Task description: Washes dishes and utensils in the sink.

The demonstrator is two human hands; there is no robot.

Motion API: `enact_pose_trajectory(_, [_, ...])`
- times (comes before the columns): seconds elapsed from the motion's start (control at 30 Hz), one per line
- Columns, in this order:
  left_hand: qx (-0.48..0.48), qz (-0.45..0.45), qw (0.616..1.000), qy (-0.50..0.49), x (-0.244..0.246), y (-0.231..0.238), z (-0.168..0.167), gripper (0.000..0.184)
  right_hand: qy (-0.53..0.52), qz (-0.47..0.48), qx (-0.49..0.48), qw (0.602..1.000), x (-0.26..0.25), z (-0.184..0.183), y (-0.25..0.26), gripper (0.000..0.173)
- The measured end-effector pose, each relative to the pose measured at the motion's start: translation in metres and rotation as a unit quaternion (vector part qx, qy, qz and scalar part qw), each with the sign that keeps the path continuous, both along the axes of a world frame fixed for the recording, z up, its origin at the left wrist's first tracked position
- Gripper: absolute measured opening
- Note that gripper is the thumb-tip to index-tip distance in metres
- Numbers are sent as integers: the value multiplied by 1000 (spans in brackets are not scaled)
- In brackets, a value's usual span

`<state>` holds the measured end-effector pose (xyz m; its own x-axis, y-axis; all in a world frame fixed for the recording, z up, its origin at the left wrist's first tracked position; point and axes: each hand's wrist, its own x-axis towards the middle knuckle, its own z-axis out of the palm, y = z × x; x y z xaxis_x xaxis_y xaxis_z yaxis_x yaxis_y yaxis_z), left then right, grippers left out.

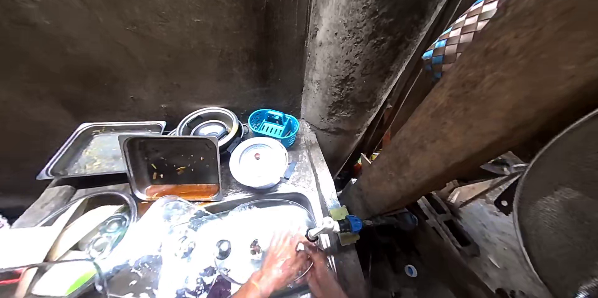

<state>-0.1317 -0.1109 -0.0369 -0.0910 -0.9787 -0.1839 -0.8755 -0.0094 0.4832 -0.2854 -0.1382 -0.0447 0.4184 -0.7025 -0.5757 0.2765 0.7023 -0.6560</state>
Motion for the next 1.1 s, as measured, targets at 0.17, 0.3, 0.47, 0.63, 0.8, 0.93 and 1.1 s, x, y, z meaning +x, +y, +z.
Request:
enact_pose_trajectory(0.17, [-60, -108, 990, 65, -13, 2, 13, 51, -15, -85, 35, 996, 10, 1, 1, 34])
enact_pose_trajectory(0.3, [-56, -170, 984, 25, 28, 49, 11, 55, 6, -57, 21, 998, 0, -1, -6, 40])
enact_pose_trajectory(0.47, [-11, -51, 996, -78, 128, 89, 12, 51, -38, 63, -13, 997, -20, -13, -23, 39])
enact_pose_trajectory(0.63, [-237, -130, 960, -75, 183, 106, 40, 30, -85, 169, -1, 982, -21, -34, -37, 37])
enact_pose_trajectory(0.8, [-263, -189, 946, -30, 153, 108, 90, 25, -106, 46, 54, 992, 6, -38, -41, 43])
enact_pose_trajectory(0.93, [-249, -133, 958, 54, 143, 105, 89, 24, -67, -39, 63, 995, 20, -35, -49, 49])
enact_pose_trajectory(1.1, [-167, 122, 937, 283, 143, 92, 70, 26, 69, -51, 18, 996, 26, -25, -50, 53])
